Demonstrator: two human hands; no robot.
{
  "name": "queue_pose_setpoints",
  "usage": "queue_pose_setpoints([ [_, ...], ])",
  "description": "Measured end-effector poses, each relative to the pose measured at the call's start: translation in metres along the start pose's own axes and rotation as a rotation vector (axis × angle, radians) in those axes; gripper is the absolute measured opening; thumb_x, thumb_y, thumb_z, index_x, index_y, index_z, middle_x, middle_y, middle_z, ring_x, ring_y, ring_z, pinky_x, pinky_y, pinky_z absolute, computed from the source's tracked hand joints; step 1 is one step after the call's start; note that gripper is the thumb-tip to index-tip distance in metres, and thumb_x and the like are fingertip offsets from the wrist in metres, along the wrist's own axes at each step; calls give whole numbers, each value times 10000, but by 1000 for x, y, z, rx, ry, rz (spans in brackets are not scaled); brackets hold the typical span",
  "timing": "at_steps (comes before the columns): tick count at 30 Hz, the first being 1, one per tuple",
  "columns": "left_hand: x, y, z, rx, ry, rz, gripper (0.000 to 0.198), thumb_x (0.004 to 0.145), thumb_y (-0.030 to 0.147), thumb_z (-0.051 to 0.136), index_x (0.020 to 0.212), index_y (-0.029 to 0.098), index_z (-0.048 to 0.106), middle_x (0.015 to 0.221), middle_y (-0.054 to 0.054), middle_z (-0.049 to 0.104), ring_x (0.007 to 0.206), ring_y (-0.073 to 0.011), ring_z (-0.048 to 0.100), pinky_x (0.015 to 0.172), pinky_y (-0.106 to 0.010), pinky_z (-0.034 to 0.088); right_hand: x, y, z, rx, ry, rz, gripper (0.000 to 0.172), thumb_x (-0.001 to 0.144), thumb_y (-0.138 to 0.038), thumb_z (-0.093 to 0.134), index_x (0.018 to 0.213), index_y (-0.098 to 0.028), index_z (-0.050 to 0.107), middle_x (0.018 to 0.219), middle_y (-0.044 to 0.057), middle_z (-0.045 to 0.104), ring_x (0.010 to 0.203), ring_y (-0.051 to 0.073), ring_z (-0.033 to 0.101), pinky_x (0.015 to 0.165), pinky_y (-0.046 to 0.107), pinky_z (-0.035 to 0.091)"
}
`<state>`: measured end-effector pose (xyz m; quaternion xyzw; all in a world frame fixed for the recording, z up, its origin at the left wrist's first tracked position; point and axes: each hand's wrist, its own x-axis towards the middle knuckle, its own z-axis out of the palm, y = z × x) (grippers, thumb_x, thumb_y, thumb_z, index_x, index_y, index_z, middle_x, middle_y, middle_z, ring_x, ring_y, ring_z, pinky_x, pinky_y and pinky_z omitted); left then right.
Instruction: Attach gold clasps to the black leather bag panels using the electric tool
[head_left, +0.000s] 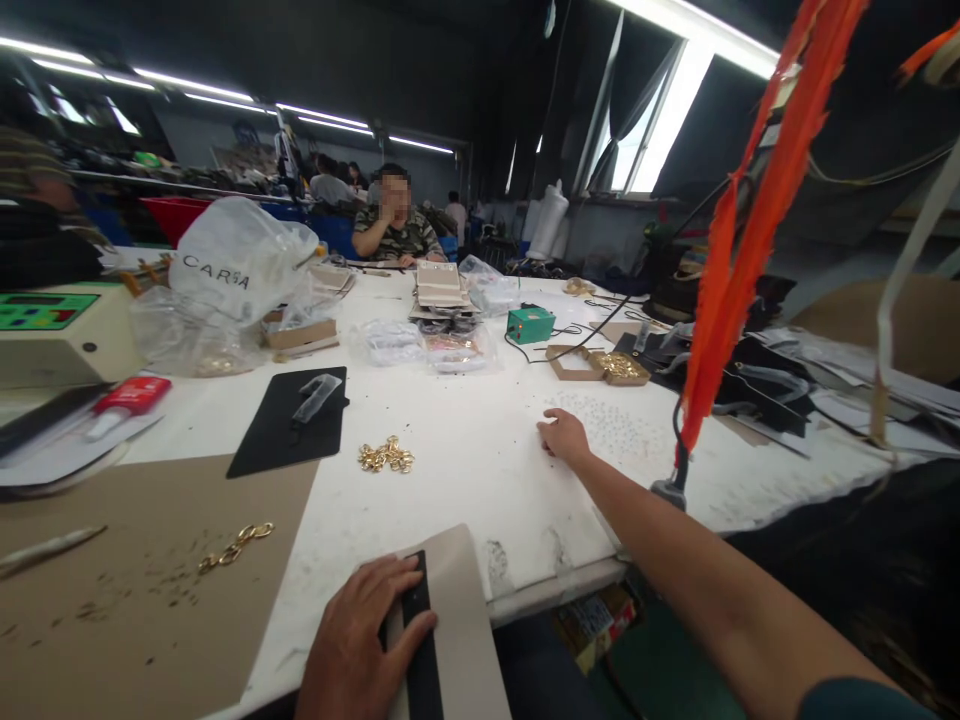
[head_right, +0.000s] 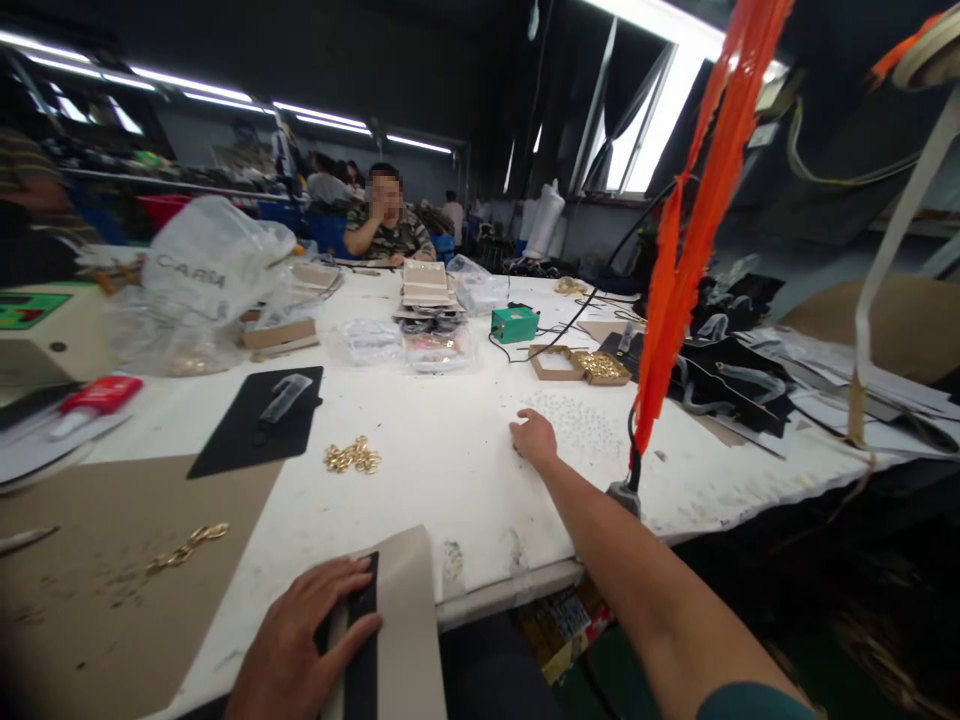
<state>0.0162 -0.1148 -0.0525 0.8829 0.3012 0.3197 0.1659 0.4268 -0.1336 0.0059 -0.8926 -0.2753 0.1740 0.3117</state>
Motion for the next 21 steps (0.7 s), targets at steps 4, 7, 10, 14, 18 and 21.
queue_pose_setpoints([
  [4,-3,-5,4,32,-3,31,315,829,440,810,1108,317,732,1227,-36,780,1160,-346,712,949,-547,607,47,8,2,-43,54,52,348,1028,-373,655,1315,-179,624,1287,104,652,1060,236,683,896,434,609],
  [7,-4,-5,5,33,-8,46,345,823,403,827,1135,319,705,1240,-31,773,1166,-347,703,940,-554,595,70,14,5,-76,32,80,312,1029,-370,654,1273,-176,645,1252,98,668,1027,222,690,878,414,613],
  [10,-5,-2,4,13,-1,33,357,805,349,843,1130,319,696,1240,-27,771,1175,-356,690,947,-569,574,77,18,8,-91,-18,83,277,1029,-372,657,1205,-158,667,1150,80,698,929,192,703,809,367,622],
  [14,-4,8,0,-39,-41,-24,385,784,255,864,1124,314,692,1236,-16,770,1194,-341,670,987,-568,538,59,25,15,-98,-83,25,244,1023,-380,669,1077,-143,695,935,30,721,721,135,684,669,287,604],
  [18,-2,19,-6,-100,-80,-86,366,791,215,867,1108,283,698,1251,-21,761,1228,-312,641,1039,-545,497,34,32,20,-135,-63,-87,165,908,-299,750,988,-156,765,704,4,730,528,127,626,560,243,526],
  [21,-1,25,-8,-136,-85,-121,360,769,206,890,1075,260,709,1247,-30,762,1234,-302,633,1049,-525,484,24,30,17,-211,-11,-165,152,855,-284,727,933,-181,806,705,27,752,587,166,653,607,270,499],
])
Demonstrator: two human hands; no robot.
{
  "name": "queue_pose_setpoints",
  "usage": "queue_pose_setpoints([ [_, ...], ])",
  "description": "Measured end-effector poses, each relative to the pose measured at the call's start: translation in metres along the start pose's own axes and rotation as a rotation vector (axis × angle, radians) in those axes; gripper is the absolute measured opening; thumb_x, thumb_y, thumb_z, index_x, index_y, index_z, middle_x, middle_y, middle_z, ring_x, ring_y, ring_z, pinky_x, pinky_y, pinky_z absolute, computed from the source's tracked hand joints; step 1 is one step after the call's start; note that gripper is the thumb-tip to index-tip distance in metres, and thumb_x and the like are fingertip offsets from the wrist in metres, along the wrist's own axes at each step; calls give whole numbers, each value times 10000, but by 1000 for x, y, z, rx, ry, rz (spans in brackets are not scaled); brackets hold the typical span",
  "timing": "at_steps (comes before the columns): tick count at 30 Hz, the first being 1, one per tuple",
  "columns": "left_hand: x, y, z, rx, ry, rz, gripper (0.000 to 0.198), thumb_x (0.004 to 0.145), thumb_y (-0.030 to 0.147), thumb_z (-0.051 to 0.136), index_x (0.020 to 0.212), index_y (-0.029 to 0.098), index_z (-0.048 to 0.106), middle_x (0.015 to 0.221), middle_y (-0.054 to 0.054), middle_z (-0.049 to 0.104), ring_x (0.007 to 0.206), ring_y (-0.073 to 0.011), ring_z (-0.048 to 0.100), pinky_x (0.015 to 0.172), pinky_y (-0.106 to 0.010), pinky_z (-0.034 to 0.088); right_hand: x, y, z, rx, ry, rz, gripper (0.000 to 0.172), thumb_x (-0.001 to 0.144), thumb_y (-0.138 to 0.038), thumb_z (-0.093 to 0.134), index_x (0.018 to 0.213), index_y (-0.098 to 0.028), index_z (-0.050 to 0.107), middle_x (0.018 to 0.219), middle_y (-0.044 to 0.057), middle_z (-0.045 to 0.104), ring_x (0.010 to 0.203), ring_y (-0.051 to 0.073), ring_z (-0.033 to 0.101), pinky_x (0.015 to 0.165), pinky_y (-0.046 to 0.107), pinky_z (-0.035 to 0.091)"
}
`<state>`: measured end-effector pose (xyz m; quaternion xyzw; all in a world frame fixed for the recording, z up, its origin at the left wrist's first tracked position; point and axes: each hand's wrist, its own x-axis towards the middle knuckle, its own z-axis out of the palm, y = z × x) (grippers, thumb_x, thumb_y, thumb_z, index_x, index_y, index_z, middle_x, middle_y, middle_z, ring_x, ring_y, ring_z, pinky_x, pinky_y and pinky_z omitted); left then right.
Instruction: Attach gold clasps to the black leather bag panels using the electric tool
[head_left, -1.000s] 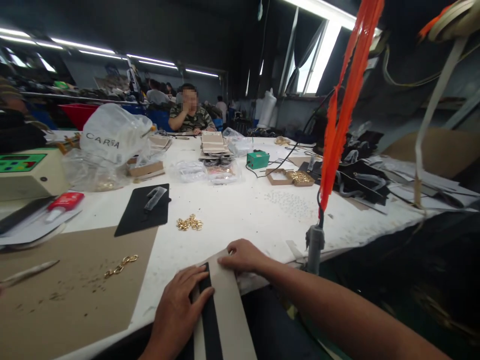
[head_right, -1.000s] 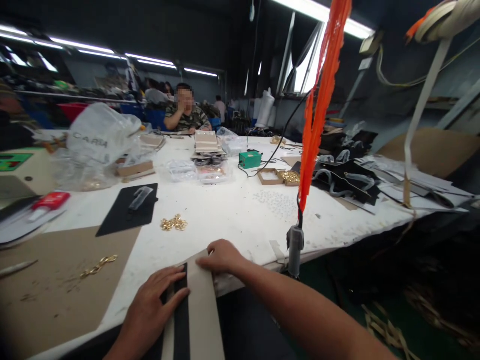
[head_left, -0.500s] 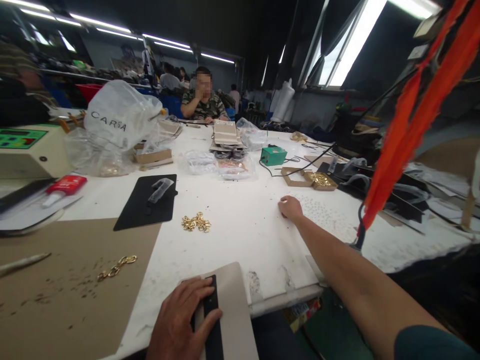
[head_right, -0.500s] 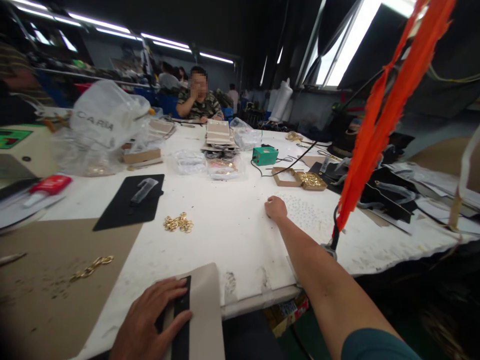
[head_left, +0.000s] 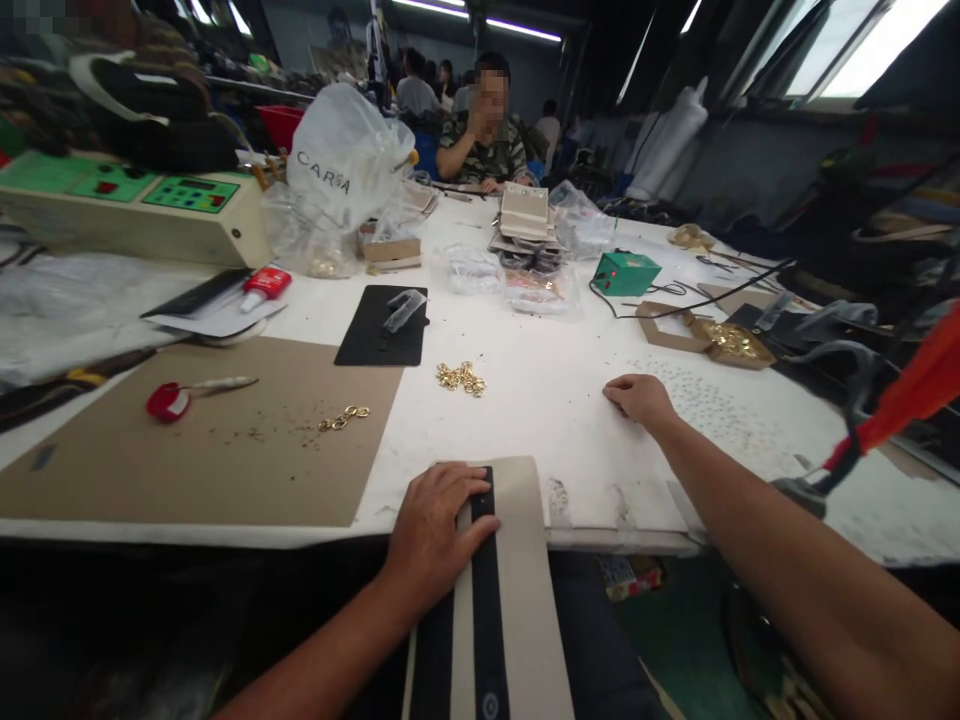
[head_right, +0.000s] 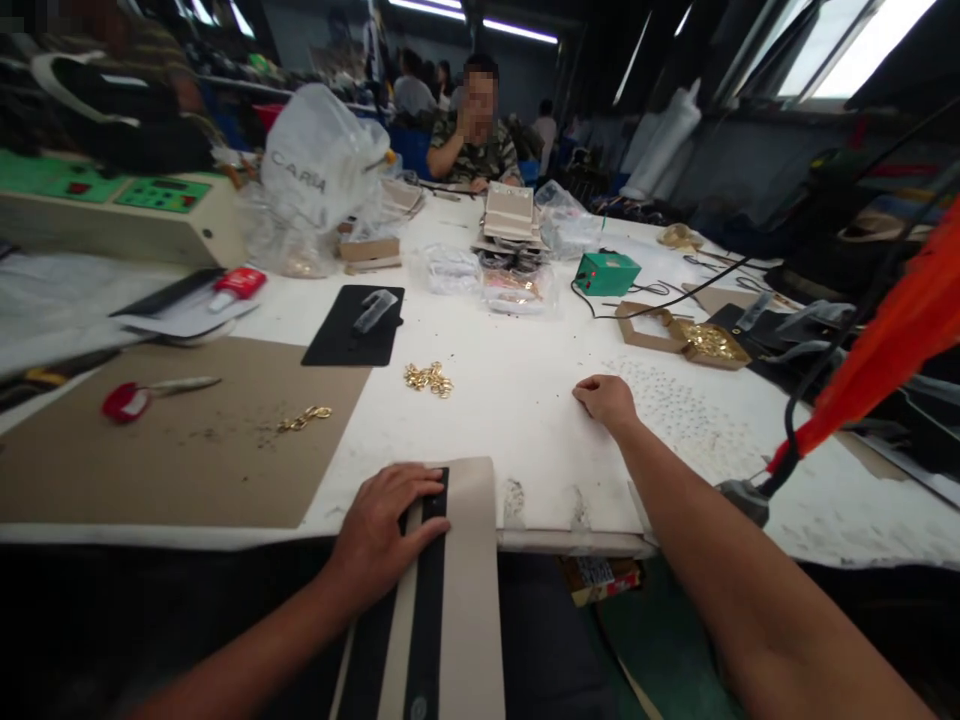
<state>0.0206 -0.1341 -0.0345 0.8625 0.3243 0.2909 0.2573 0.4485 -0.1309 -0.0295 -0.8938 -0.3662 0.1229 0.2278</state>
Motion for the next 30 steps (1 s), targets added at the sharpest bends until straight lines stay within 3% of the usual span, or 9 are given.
queue_pose_setpoints([
  [6,-2,6,-2,-51,19,-37,381,725,176,920,1038,256,717,1229,-17,766,1223,-281,635,1043,-493,475,-19,-28,-13,-112,93,-174,216,871,-280,619,823,-184,806,1066,129,778,1003,280,680,818,348,466],
  [10,-3,7,-3,-67,21,-43,393,709,172,928,1031,259,722,1222,-15,769,1214,-279,639,1041,-485,473,-60,-57,-13,-22,36,-278,260,906,-310,591,944,-171,808,905,100,776,919,250,706,849,337,485],
  [14,-3,7,-2,-66,14,-46,381,722,185,920,1038,265,723,1226,-9,767,1211,-270,639,1046,-481,466,-139,-83,5,168,-195,-376,291,914,-458,638,1011,-227,787,810,4,766,728,174,706,734,267,524],
  [17,-2,7,-2,-64,8,-52,393,724,200,920,1057,267,723,1226,-7,767,1212,-267,640,1045,-475,468,-194,-98,25,432,-486,-412,234,907,-436,656,906,-225,757,736,-17,718,664,167,652,651,268,491],
  [19,-3,7,-2,-62,4,-50,401,719,208,924,1062,264,724,1225,-13,766,1211,-268,642,1046,-471,471,-215,-106,36,477,-558,-432,186,912,-377,642,872,-225,741,728,-23,697,676,166,630,658,274,468],
  [24,-4,6,0,-52,12,-44,360,745,234,911,1055,251,729,1220,-24,765,1213,-264,639,1054,-458,471,-224,-122,47,386,-506,-530,158,904,-318,625,846,-220,735,905,18,733,893,206,660,825,317,463],
  [30,-5,5,0,-52,20,-30,359,761,255,901,1075,246,726,1212,-35,765,1206,-268,637,1058,-461,469,-224,-124,52,266,-459,-481,111,871,-287,641,810,-234,718,893,14,727,856,208,653,795,322,456],
])
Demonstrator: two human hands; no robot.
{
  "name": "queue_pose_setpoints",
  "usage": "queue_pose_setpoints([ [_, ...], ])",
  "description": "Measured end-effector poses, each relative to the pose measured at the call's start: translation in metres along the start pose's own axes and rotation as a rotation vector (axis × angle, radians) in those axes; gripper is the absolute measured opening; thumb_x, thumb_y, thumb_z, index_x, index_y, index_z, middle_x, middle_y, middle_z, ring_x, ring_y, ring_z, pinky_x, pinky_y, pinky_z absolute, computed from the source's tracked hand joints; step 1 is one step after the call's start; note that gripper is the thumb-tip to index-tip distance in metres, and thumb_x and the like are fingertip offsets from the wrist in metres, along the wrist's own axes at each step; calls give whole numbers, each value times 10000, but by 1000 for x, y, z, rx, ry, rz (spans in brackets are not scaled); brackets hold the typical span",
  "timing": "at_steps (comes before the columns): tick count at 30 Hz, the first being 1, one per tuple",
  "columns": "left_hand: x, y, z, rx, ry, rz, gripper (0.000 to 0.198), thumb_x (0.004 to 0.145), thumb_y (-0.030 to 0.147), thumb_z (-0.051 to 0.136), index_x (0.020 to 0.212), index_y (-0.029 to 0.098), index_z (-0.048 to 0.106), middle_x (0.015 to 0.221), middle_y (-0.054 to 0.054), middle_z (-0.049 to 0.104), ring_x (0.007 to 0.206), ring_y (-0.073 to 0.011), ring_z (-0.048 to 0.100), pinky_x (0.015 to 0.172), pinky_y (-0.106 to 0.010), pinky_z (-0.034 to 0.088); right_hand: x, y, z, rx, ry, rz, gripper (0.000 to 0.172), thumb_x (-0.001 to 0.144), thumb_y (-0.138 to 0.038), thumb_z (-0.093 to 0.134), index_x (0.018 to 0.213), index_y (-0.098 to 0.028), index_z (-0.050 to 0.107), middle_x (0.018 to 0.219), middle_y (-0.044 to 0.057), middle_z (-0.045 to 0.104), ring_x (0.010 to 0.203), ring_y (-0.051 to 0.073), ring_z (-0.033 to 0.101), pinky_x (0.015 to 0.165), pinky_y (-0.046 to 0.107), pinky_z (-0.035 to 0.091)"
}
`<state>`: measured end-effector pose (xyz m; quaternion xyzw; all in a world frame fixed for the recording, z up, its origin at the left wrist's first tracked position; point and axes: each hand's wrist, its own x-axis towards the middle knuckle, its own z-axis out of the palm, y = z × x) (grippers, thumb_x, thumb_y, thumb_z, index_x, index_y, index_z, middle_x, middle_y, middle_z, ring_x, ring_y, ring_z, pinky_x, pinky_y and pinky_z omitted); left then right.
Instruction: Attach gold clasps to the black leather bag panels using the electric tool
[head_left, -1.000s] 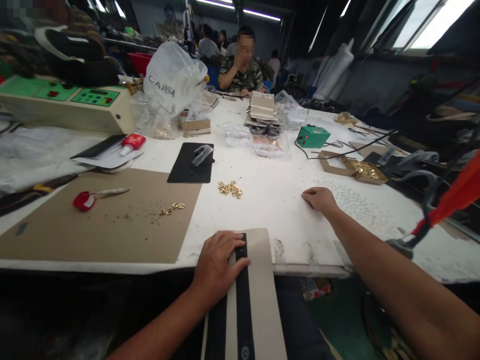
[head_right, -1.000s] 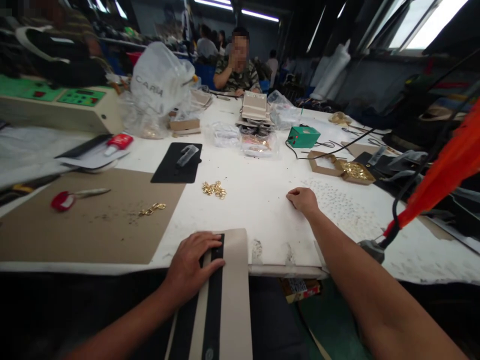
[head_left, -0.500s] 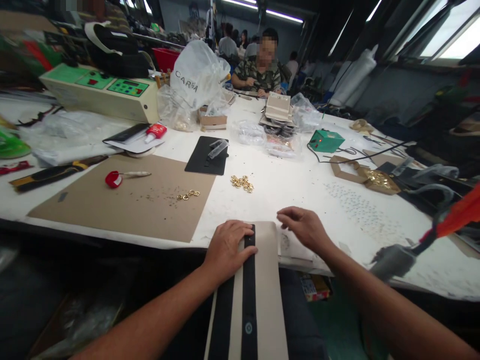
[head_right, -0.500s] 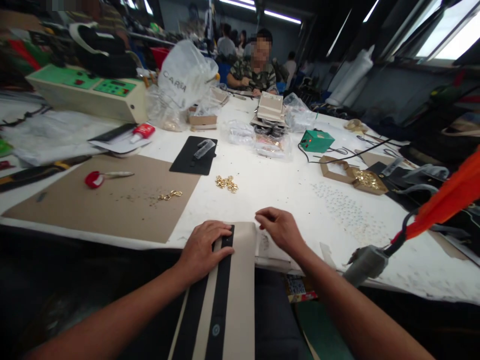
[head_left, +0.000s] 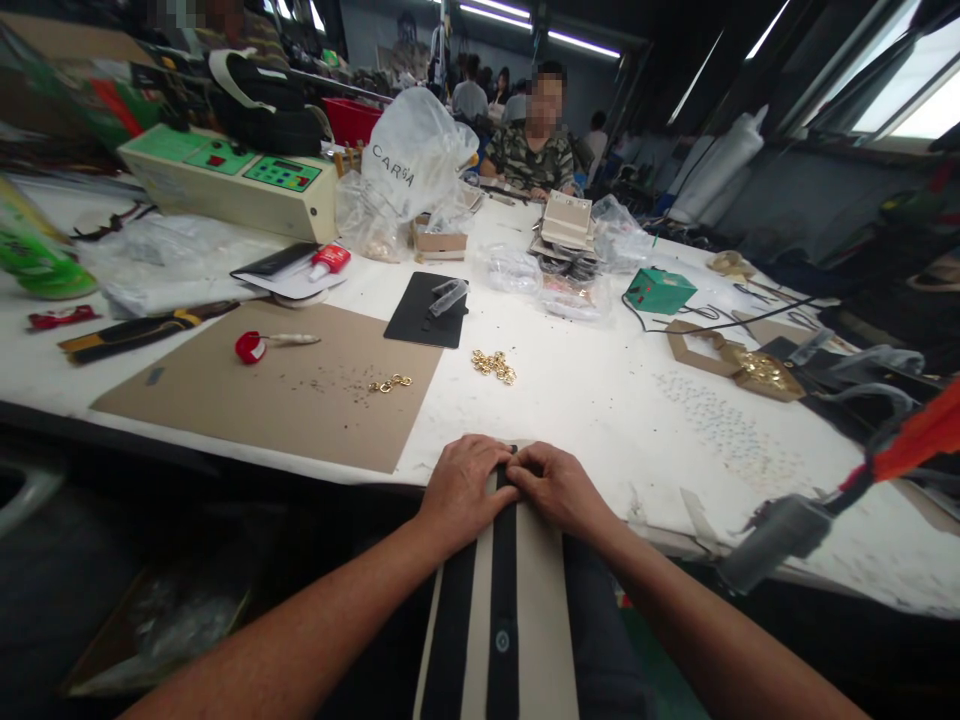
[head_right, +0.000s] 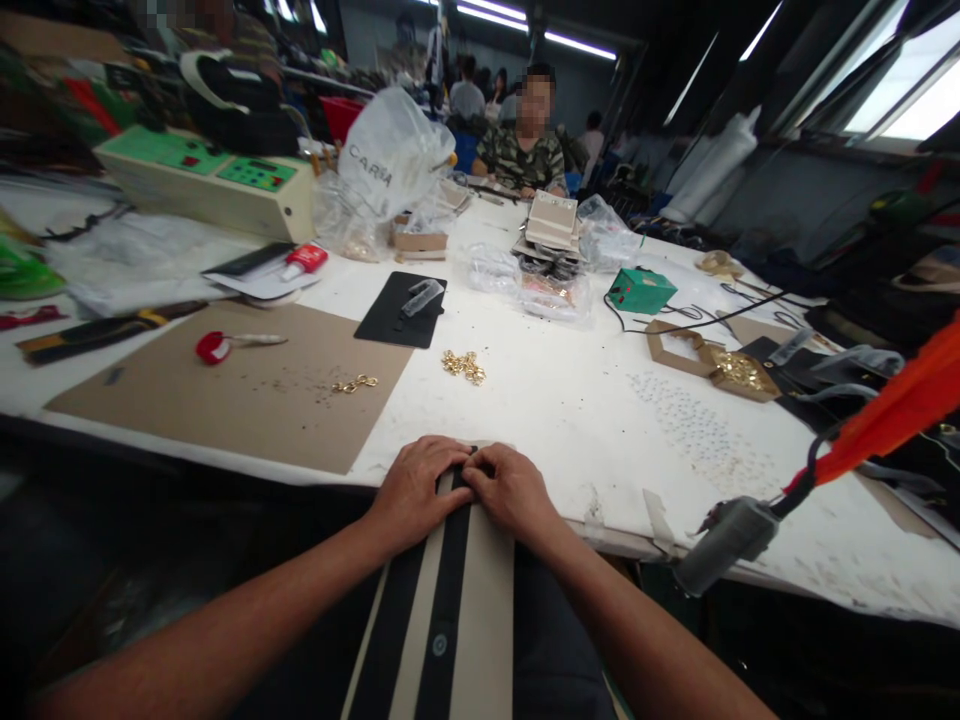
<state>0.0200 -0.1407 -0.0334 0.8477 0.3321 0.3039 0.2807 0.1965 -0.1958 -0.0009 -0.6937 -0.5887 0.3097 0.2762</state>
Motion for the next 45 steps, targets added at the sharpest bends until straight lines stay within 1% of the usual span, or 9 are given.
queue_pose_setpoints([
  [8,0,1,-1,-7,-7,0,427,754,259,904,1142,266,727,1215,-35,756,1191,-273,642,1049,-467,475,10,8,4,53,9,109,103,795,-244,675,895,-227,654,775,-18,699,694,168,625,632,268,420],
  [19,2,3,-5,21,-15,15,410,753,224,894,1131,258,740,1219,-40,761,1199,-278,648,1051,-478,492,7,0,-5,67,6,52,22,790,-215,686,775,-214,669,758,-17,700,738,172,622,681,270,422],
  [25,4,5,-6,51,-20,31,369,763,225,885,1106,246,750,1213,-52,769,1183,-282,658,1040,-494,514,-8,-12,-13,155,93,20,115,880,-316,659,848,-214,700,811,4,728,759,182,655,717,286,478],
  [28,5,4,-5,45,-16,44,324,788,251,868,1094,246,762,1217,-61,772,1189,-280,659,1049,-500,519,-49,-6,-27,232,325,-5,210,930,-430,639,931,-227,694,853,22,727,767,201,660,743,319,519],
  [31,7,-2,-2,39,0,64,282,812,291,845,1086,265,782,1223,-57,776,1202,-287,660,1068,-517,514,-108,24,-48,171,731,25,244,908,-489,679,950,-249,683,897,40,717,822,240,678,805,374,551],
  [36,12,-8,1,44,-5,70,276,800,324,848,1066,261,803,1210,-55,785,1187,-302,668,1072,-530,513,-179,99,-93,-47,1198,373,599,821,-587,721,1273,-208,620,1212,127,694,990,296,706,906,438,555],
  [38,13,-6,0,51,-18,70,272,799,338,847,1060,269,806,1212,-50,785,1183,-299,670,1068,-525,516,-181,122,-109,-68,1168,485,754,779,-633,721,1358,-168,591,1272,166,680,1057,327,699,921,446,548],
  [41,13,-2,-3,66,-38,74,266,811,352,839,1065,279,804,1219,-39,784,1181,-289,668,1056,-514,517,-164,140,-124,-89,917,637,656,747,-681,691,1114,-138,720,1006,174,750,982,388,707,883,489,538],
  [45,10,0,-3,75,-36,47,274,801,325,849,1067,285,800,1219,-31,786,1183,-290,666,1031,-516,511,-139,120,-122,-47,846,643,521,771,-692,670,874,-184,730,840,163,747,932,422,705,814,505,535],
])
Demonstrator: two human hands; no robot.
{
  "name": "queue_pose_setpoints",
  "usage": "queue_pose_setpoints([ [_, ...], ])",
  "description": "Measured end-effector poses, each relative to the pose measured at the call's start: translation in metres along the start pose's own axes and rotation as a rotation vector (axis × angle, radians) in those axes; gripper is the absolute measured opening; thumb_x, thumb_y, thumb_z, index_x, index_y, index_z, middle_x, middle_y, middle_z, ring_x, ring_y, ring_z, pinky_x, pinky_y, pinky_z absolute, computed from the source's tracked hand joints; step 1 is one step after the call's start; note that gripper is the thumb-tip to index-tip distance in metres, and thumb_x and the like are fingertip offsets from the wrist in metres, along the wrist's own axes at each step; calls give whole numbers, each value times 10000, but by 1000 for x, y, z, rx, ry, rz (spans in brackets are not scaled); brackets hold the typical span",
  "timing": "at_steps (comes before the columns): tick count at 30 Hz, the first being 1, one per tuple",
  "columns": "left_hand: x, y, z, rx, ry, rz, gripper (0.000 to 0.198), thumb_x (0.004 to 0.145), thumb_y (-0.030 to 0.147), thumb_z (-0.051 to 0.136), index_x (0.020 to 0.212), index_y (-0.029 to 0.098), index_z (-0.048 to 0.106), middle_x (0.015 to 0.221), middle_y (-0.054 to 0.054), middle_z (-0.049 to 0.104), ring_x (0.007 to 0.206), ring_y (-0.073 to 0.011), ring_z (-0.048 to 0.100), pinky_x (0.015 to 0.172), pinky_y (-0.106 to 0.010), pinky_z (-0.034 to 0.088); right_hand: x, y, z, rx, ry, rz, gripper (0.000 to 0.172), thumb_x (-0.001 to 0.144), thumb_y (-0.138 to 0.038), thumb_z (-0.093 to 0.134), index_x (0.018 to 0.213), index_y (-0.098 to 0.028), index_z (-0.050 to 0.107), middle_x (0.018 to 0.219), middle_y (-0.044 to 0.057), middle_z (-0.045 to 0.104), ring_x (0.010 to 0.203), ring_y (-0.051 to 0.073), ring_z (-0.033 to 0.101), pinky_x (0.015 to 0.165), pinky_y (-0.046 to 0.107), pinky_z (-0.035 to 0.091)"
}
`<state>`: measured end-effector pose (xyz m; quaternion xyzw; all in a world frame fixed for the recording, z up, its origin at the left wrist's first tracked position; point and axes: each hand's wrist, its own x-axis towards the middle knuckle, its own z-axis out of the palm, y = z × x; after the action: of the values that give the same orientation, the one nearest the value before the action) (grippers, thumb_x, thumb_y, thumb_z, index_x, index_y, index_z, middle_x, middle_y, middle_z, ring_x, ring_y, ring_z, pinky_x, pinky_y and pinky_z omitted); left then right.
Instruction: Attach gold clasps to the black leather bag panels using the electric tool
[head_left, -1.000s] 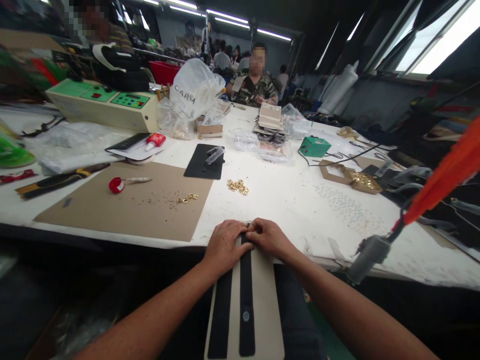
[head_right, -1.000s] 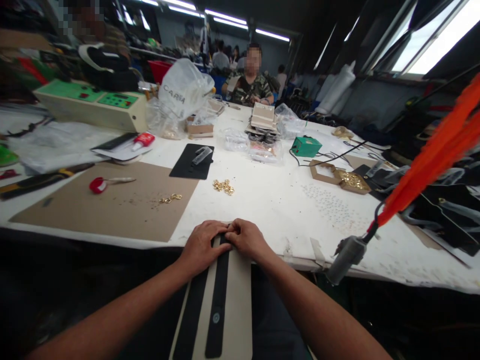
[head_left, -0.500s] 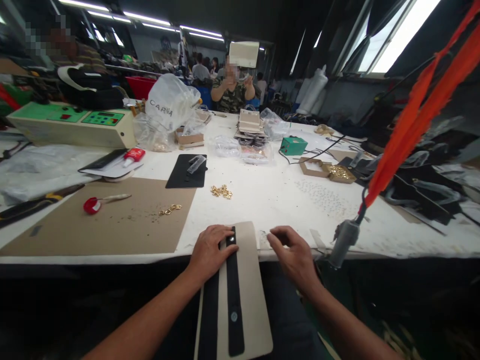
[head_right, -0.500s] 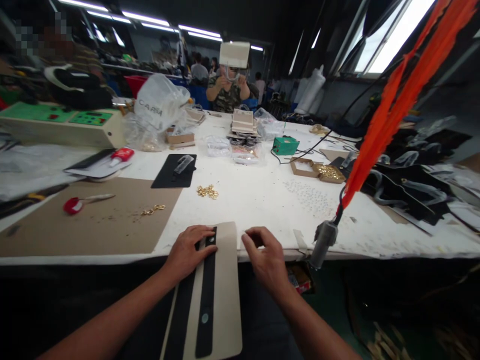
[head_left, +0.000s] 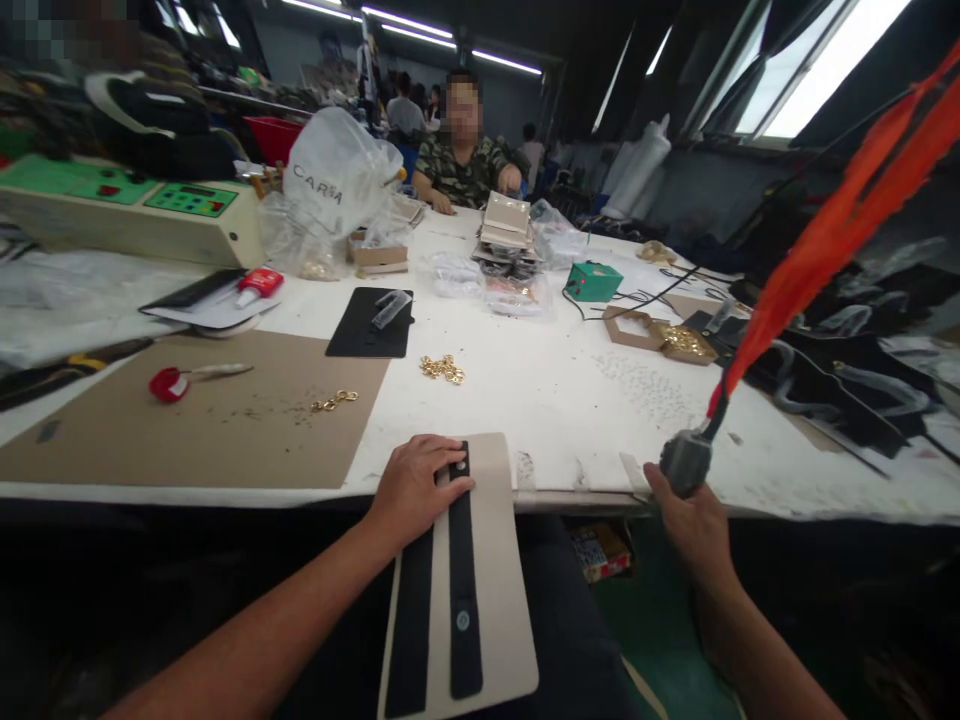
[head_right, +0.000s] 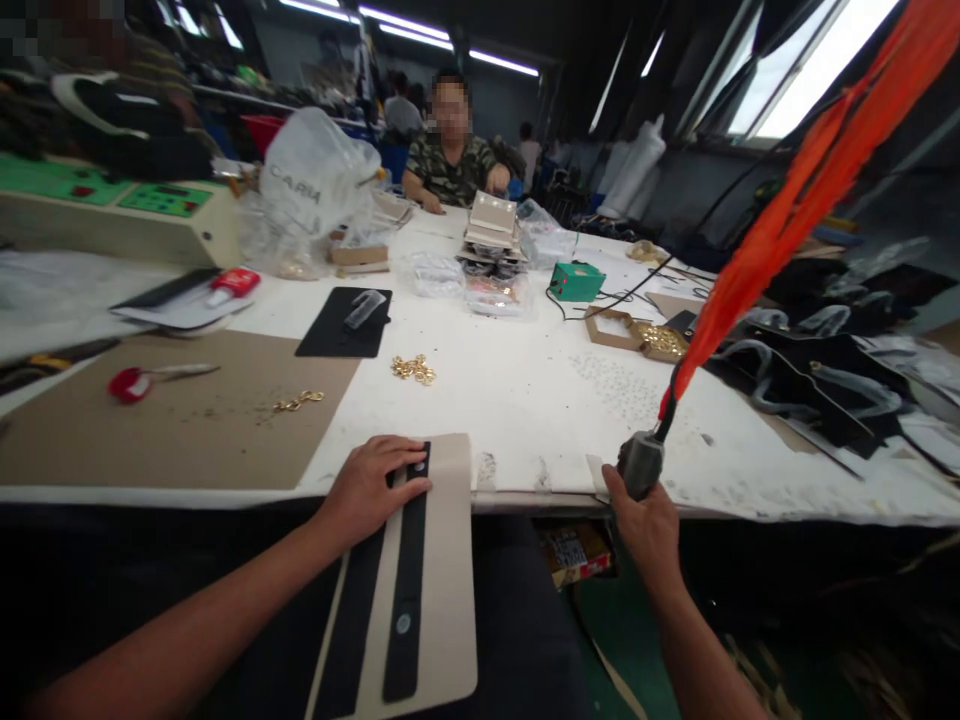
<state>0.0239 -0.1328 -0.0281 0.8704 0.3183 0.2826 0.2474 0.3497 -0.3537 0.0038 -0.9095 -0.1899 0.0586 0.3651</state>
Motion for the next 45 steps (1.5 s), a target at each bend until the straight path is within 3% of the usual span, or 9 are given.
queue_pose_setpoints([
  [3,-2,-1,2,-1,0,-19,296,784,311,868,1071,293,800,1220,-28,786,1195,-297,662,1029,-518,499,-28,-44,16,307,-127,-134,423,806,-624,733,859,-205,718,829,115,742,882,336,711,761,422,559],
  [8,-2,0,3,18,1,-39,338,770,314,896,1092,294,792,1219,-20,785,1199,-298,655,1020,-508,489,-79,-137,73,951,-475,-343,336,841,-506,807,794,-221,636,586,-22,594,515,157,561,522,291,506],
  [13,-3,1,2,-11,5,-32,346,765,324,908,1084,283,778,1197,-18,787,1197,-289,656,1024,-487,486,-95,-187,123,987,-591,-435,361,826,-506,837,767,-210,639,587,-31,579,501,141,555,472,269,477],
  [19,-4,-2,4,-45,-10,-17,295,792,340,886,1050,263,766,1194,-27,781,1196,-286,648,1037,-489,472,-96,-195,142,922,-574,-476,368,816,-512,850,776,-214,638,633,-33,588,560,137,556,535,277,487],
  [35,-3,-1,1,-48,-25,-22,303,807,321,873,1076,236,762,1215,-40,778,1220,-285,639,1049,-488,450,-94,-190,146,879,-594,-561,269,884,-336,780,753,-210,582,643,-37,586,552,127,563,527,273,468],
  [45,-3,0,2,-46,-20,-8,277,850,303,825,1109,238,749,1290,-40,752,1232,-272,632,1043,-481,463,-89,-192,146,818,-768,-619,245,869,-319,771,779,-219,566,619,-50,595,512,121,558,498,269,465],
])
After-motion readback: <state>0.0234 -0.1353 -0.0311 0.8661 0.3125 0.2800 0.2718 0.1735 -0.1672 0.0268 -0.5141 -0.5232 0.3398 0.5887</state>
